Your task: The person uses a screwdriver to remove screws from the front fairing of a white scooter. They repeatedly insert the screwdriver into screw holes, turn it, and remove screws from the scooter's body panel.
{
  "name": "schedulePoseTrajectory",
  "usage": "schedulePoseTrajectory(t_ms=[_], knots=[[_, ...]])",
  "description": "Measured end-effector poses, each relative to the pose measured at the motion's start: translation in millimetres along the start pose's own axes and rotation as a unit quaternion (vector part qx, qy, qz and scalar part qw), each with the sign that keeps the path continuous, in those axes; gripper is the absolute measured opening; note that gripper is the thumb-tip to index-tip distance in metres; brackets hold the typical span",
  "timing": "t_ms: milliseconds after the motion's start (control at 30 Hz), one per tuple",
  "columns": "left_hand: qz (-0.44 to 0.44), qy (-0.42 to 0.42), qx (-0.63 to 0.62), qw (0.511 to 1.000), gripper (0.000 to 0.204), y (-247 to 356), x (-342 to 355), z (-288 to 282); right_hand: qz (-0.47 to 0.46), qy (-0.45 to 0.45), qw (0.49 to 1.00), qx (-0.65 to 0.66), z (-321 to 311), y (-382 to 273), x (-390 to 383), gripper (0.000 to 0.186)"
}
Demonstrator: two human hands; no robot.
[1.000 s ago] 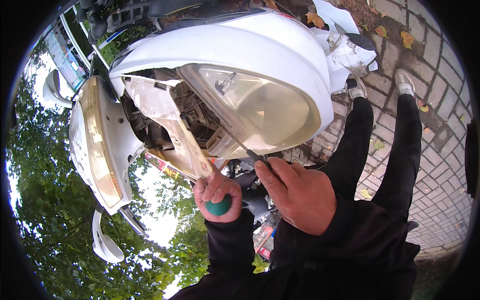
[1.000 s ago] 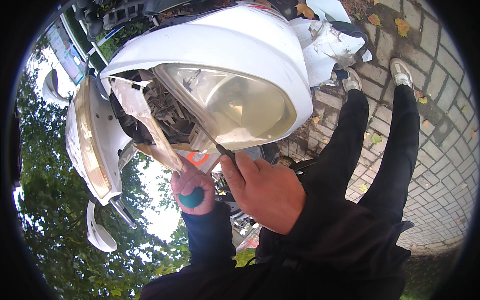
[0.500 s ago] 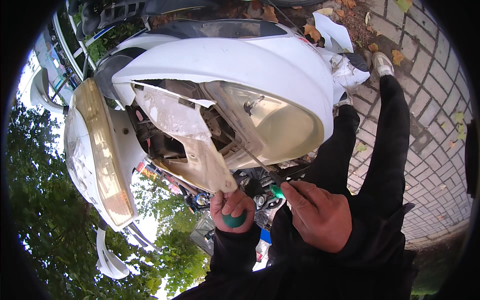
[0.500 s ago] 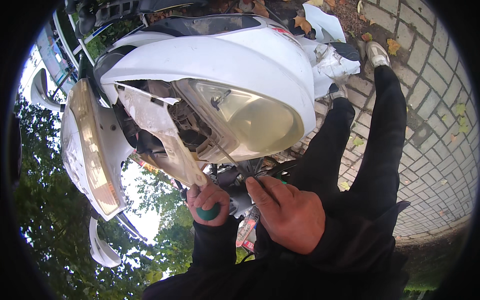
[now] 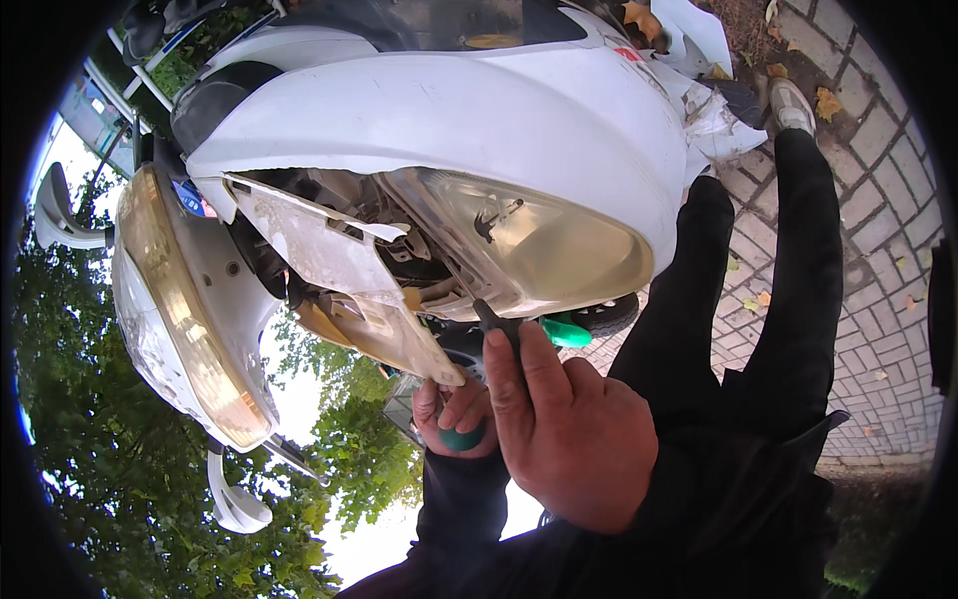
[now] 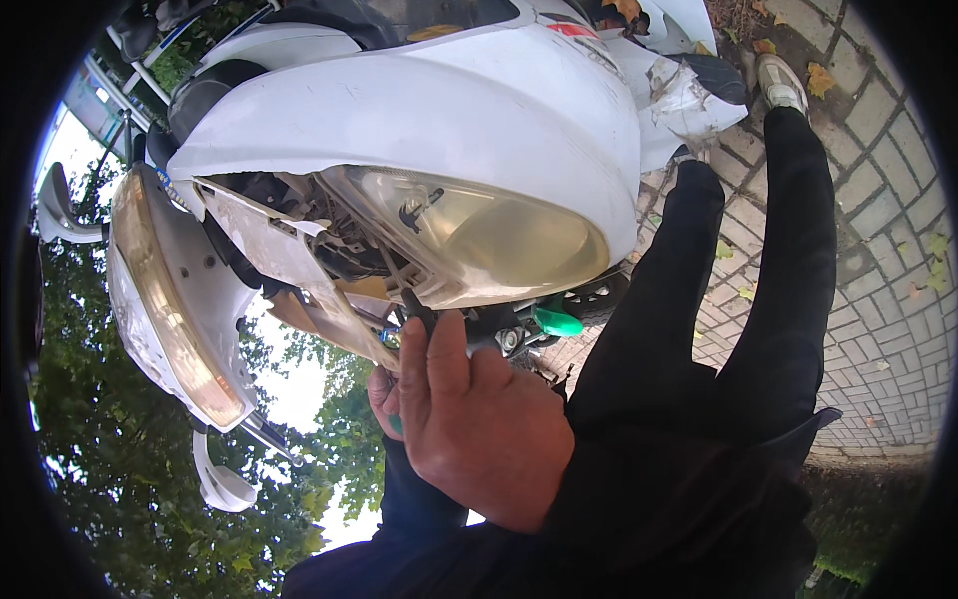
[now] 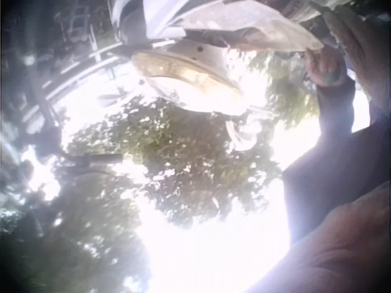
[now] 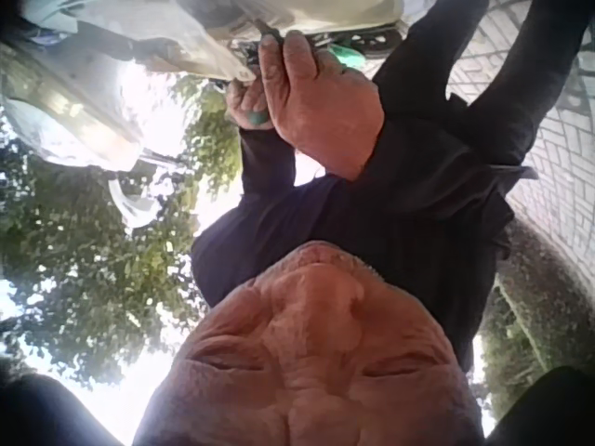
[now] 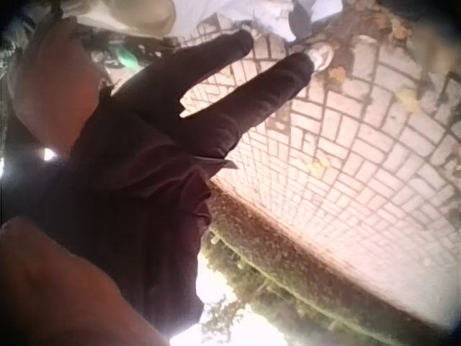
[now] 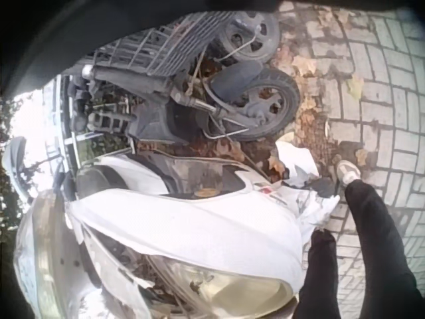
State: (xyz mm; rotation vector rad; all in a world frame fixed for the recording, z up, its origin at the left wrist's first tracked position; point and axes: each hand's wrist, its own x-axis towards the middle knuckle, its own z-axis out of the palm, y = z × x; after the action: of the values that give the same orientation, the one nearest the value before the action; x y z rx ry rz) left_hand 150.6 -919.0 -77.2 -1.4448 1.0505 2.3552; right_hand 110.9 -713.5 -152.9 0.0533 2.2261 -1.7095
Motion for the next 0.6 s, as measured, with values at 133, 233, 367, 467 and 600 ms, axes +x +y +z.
schedulePoseTrajectory(t_ms=[133, 233, 367, 467, 600], knots=[[-0.003, 0.006, 0.006, 1.000, 0.038, 2, 0, -3, -0.075, -0.092, 0.992, -0.033, -14, 15, 16, 0.045], [0.024, 0.074, -0.026, 0.997, 0.037, 4, -2, -6, -0.142, -0.124, 0.981, -0.034, -23, 36, 27, 0.043], [0.010, 0.025, -0.034, 0.999, 0.038, 7, 1, -15, -0.199, -0.144, 0.969, -0.035, -26, 50, 34, 0.040], [0.006, 0.013, -0.026, 1.000, 0.038, 7, 3, -17, -0.191, -0.131, 0.973, -0.023, -23, 49, 31, 0.041], [0.003, 0.020, -0.020, 1.000, 0.040, 2, 5, -12, -0.172, -0.100, 0.979, -0.050, -20, 37, 22, 0.045]])
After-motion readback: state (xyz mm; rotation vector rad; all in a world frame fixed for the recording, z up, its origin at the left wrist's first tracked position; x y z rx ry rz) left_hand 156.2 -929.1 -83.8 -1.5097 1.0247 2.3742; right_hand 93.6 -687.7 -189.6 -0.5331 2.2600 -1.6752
